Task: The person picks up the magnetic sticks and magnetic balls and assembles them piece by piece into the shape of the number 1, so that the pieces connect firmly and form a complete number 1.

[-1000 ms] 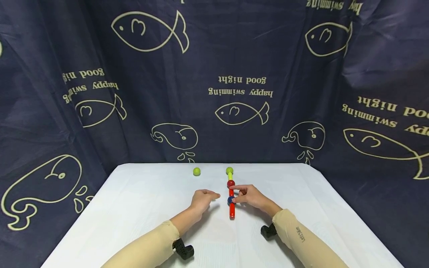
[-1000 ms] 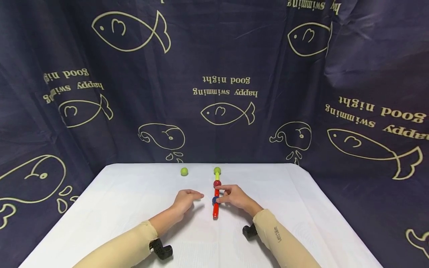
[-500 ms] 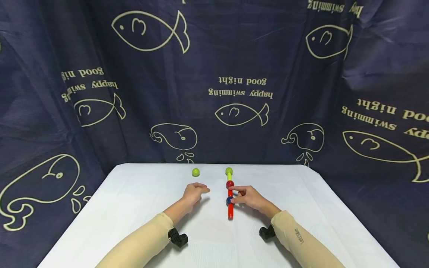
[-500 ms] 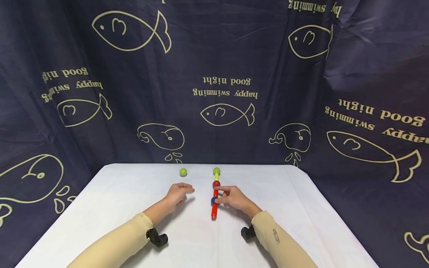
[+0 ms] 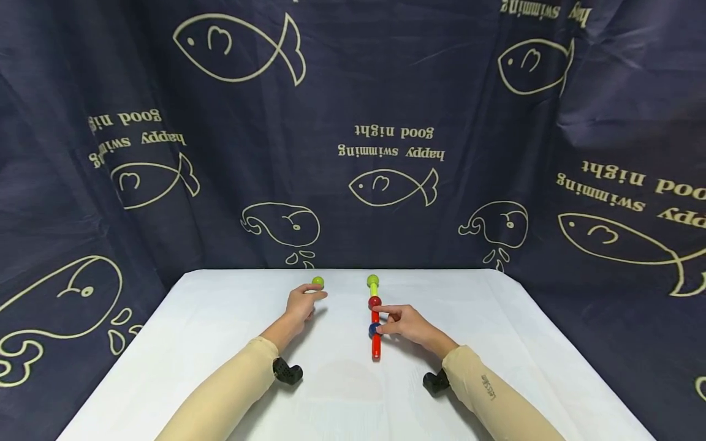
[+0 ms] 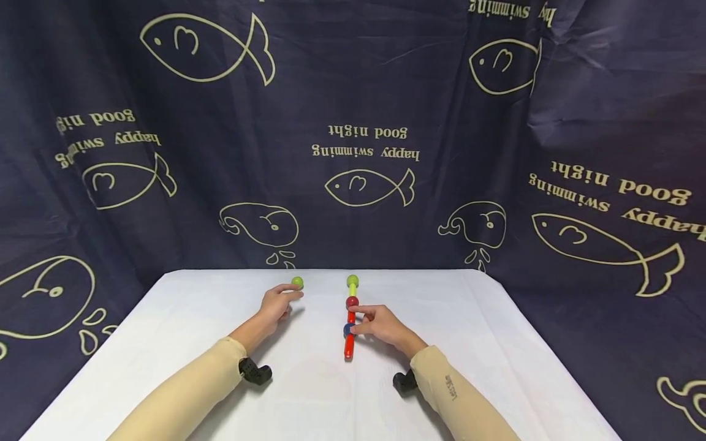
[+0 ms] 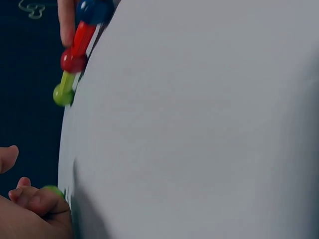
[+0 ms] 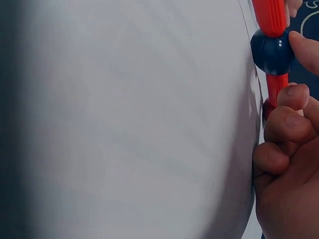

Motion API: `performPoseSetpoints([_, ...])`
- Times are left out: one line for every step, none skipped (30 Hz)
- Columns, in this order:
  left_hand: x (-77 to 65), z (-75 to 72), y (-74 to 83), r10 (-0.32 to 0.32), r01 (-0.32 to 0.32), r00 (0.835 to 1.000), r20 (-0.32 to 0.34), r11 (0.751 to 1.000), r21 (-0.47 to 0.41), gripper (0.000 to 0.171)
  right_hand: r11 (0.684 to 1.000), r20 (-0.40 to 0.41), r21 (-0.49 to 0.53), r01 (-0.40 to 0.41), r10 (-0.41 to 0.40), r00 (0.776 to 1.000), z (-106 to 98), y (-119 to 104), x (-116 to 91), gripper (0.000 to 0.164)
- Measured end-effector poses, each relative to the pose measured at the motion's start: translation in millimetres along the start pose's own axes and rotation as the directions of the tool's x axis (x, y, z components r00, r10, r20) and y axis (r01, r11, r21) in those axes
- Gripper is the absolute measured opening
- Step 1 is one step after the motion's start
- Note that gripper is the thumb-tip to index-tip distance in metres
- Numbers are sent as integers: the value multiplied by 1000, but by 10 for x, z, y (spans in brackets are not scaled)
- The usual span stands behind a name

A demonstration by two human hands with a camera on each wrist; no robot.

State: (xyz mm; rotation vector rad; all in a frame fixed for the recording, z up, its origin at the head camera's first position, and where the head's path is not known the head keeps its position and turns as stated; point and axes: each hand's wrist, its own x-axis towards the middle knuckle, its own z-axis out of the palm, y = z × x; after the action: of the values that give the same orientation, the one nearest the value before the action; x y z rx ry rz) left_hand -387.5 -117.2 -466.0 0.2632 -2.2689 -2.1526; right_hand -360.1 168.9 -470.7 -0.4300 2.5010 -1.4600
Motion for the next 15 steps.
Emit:
performPoseSetpoints([25,-12,-1,-2,1,1000,-12,1000,-10,42,1000,-1,0,-3,3,1000,0,-1,1,58])
performPoseSetpoints([48,-22,-2,-3,3,1000,-21,1000,-18,41,1000,-2,1,-1,1,1000,-2,-3,-1,57])
performPoseSetpoints([71,-30,-2,-7,6,1000,-27,1000,-24,40,1000,-1,3,0,0,1000,-4,-6,-4,57])
performPoseSetpoints([91,-37,-1,-10,10,999,-32,1000,-24,40,1000,-1,5,-1,1,1000,-7,-9,-10,57])
performPoseSetpoints([106,-42,3,-12,11,999,-34,1000,-22,41,1000,-1,4,2,-2,1000,-10,-7,-13,57])
performPoseSetpoints([122,-49,7,-11,10,999,-33,1000,-22,42,1000,-3,5,3,-3,1000,-14,-3,-14,57])
performPoseSetpoints([136,-54,14,-6,5,999,-32,1000,-21,43,1000,-3,5,0,0,1000,-17,2,-13,57])
performPoseSetpoints([150,-59,22,-1,0,1000,-31,1000,-23,44,1000,-3,6,4,-4,1000,-20,2,-14,57])
performPoseSetpoints([165,-65,28,4,-5,1000,-30,1000,-26,44,1000,-1,10,3,-3,1000,-23,3,-17,58])
performPoseSetpoints([182,-71,32,10,-11,1000,-29,1000,-28,45,1000,0,11,6,-6,1000,-24,5,-18,58])
performPoseSetpoints([200,-79,36,10,-11,999,-30,999,-32,46,1000,2,12,9,-9,1000,-25,9,-17,58])
performPoseSetpoints([220,-87,37,10,-11,999,-31,999,-34,47,1000,7,14,10,-10,1000,-26,8,-18,57])
performPoseSetpoints([240,-97,36,9,-10,999,-32,999,-33,48,1000,10,16,13,-13,1000,-24,5,-21,57])
performPoseSetpoints([262,-108,29,8,-9,999,-31,999,-32,50,1000,12,17,14,-14,1000,-22,5,-21,57])
performPoseSetpoints([284,-118,21,3,-4,999,-33,1000,-30,51,1000,15,18,13,-13,1000,-18,3,-23,57])
